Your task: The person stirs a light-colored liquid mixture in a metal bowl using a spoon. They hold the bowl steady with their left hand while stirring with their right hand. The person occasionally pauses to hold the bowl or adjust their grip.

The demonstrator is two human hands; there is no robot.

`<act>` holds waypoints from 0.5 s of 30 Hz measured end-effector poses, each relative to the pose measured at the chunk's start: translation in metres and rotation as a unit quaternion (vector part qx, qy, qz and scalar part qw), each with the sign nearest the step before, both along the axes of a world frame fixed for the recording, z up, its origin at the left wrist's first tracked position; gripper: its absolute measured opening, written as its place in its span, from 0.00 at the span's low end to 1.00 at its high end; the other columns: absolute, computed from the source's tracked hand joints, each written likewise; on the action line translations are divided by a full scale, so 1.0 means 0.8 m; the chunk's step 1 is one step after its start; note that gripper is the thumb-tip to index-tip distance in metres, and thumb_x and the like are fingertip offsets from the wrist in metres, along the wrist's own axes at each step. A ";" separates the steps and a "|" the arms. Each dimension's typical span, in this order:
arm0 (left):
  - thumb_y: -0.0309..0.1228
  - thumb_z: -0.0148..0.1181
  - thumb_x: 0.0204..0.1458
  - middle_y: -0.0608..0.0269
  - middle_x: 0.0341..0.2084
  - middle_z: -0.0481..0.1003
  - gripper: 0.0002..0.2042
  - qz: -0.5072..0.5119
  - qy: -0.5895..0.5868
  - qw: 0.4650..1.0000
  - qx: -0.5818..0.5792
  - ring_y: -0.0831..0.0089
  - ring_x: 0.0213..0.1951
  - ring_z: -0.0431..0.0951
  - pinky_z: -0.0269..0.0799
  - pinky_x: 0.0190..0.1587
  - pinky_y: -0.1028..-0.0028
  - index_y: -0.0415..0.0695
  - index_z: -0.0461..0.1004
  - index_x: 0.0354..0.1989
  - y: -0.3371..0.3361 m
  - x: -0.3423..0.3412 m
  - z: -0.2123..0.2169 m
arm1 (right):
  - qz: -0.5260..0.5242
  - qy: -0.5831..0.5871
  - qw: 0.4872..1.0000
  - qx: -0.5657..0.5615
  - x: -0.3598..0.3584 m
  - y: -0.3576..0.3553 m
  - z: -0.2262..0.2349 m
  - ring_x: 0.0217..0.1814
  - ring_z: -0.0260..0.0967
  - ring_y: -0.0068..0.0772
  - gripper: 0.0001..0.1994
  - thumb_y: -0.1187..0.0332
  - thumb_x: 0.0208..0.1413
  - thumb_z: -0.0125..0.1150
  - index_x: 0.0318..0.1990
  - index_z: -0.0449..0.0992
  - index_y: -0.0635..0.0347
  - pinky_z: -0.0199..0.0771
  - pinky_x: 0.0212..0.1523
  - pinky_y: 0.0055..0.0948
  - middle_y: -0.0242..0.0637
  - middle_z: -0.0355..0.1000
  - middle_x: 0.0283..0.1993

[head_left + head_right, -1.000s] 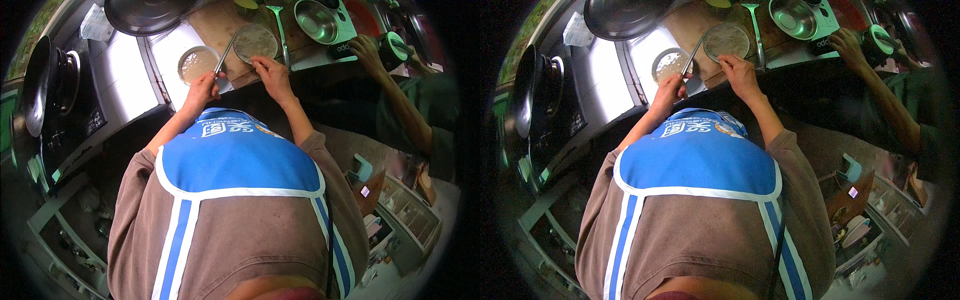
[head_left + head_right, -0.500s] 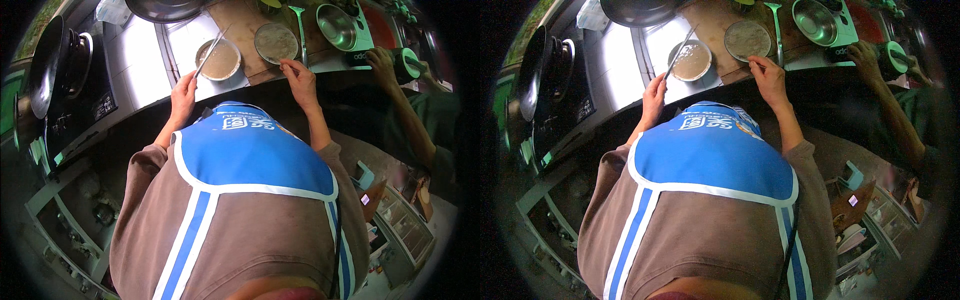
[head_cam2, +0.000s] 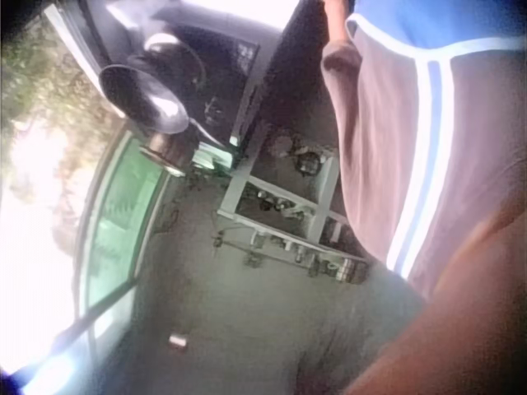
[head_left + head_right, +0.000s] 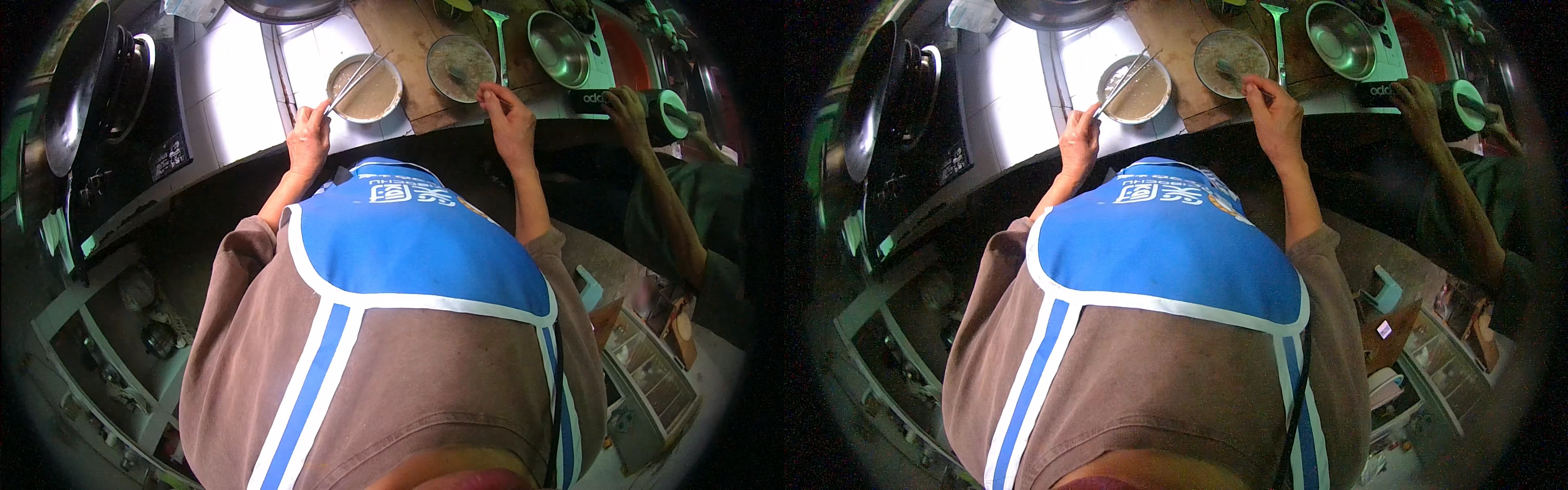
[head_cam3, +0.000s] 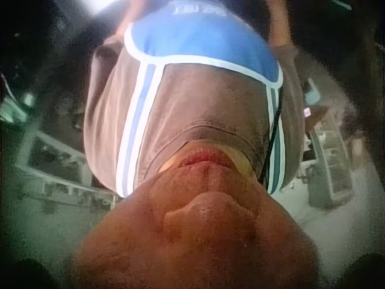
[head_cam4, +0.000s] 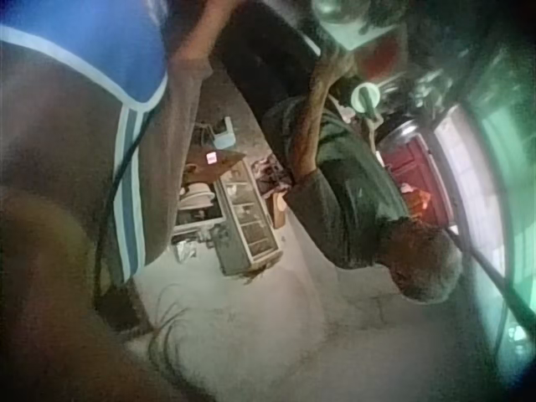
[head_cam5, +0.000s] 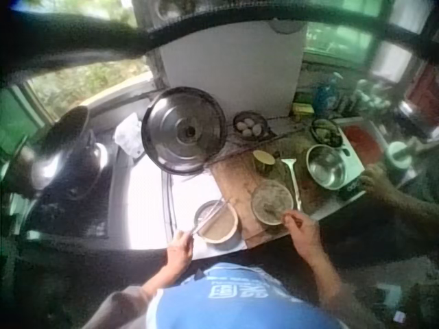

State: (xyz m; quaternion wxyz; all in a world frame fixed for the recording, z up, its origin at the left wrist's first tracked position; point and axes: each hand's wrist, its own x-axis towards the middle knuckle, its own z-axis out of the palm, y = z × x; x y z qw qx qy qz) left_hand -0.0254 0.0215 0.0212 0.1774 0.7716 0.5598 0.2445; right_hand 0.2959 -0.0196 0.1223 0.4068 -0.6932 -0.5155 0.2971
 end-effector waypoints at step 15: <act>0.22 0.54 0.45 0.53 0.37 0.69 0.23 -0.039 -0.065 0.996 -0.048 0.56 0.36 0.73 0.70 0.35 0.62 0.47 0.63 0.53 0.005 0.009 -0.003 | -0.067 0.127 0.989 0.043 0.000 0.046 -0.019 0.36 0.72 0.26 0.13 0.66 0.57 0.52 0.41 0.74 0.68 0.72 0.38 0.24 0.38 0.74 0.33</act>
